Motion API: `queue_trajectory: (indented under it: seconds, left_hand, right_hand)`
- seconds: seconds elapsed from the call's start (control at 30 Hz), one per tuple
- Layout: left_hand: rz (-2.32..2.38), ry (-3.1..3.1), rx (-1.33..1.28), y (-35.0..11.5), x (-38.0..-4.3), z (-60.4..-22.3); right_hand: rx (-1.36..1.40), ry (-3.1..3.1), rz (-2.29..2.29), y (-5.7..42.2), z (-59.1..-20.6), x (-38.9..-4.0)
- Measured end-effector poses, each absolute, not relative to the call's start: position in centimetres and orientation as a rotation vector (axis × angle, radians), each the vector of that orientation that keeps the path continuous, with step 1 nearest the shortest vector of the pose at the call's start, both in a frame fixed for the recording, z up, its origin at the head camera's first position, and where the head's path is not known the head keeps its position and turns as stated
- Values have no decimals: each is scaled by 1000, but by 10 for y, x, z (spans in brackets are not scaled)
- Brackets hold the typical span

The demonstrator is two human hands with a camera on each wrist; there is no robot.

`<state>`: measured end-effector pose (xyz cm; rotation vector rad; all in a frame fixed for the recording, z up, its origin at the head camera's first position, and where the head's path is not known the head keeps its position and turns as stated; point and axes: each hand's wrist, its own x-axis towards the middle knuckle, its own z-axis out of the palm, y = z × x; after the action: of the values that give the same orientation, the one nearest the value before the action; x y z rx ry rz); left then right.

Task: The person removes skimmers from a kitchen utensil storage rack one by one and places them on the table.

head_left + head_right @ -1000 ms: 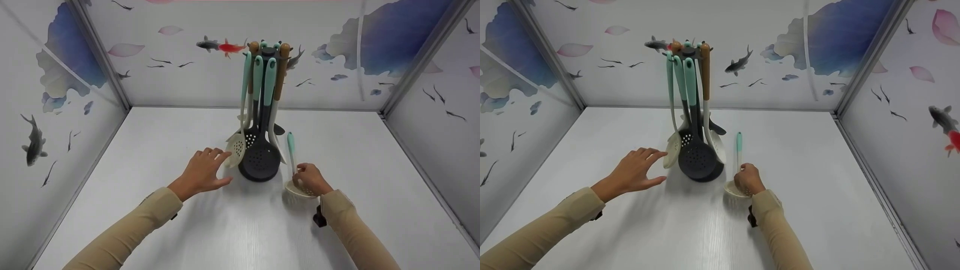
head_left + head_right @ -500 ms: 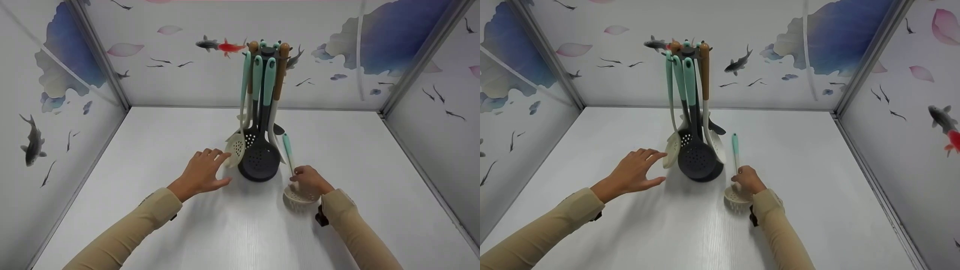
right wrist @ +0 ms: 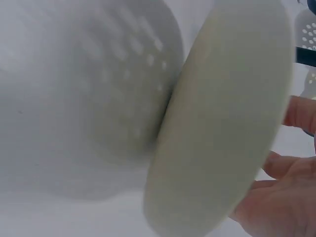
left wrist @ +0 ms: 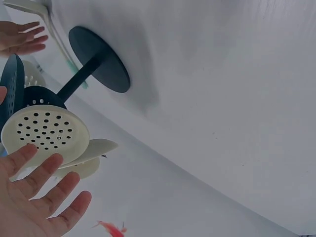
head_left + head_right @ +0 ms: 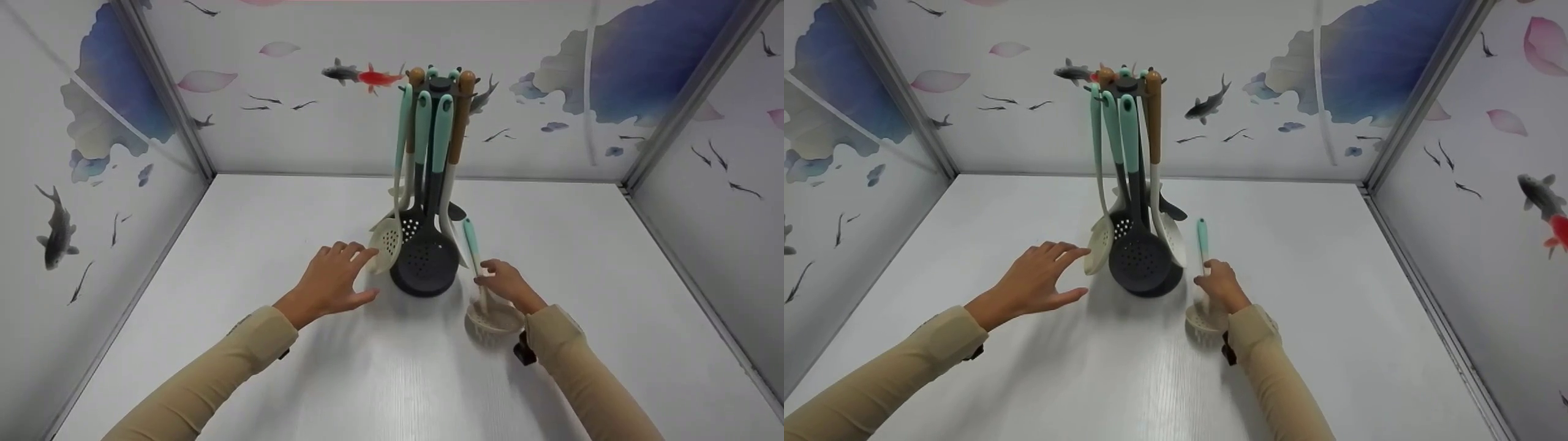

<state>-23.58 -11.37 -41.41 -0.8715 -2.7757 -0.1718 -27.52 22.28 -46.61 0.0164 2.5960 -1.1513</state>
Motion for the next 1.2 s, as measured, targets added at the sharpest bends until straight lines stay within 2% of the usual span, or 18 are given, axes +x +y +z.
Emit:
queue_trajectory:
  seconds: [0.17,0.33,0.47,0.6,0.73,0.97,1.2]
  left_hand:
    - [-181,-2774,-873,-113,-236,-414]
    - [-171,-2784,-872,-113,-237,-414]
    - [-159,-2783,-873,-112,-237,-413]
    - [-155,-2777,-877,-112,-238,-413]
    - [-169,-2770,-879,-111,-237,-413]
    - [-185,-2751,-886,-112,-236,-412]
    - [-174,-2750,-886,-113,-235,-410]
  right_hand:
    - [-27,2804,-1537,206,-441,-276]
    - [-301,2774,-2040,181,-407,-271]
    - [-469,2603,-2240,161,-377,-261]
    - [-492,2611,-2210,145,-352,-252]
    - [-474,2659,-2153,136,-344,-253]
    - [-472,2774,-2020,134,-364,-282]
    - [-458,2732,-1998,131,-362,-300]
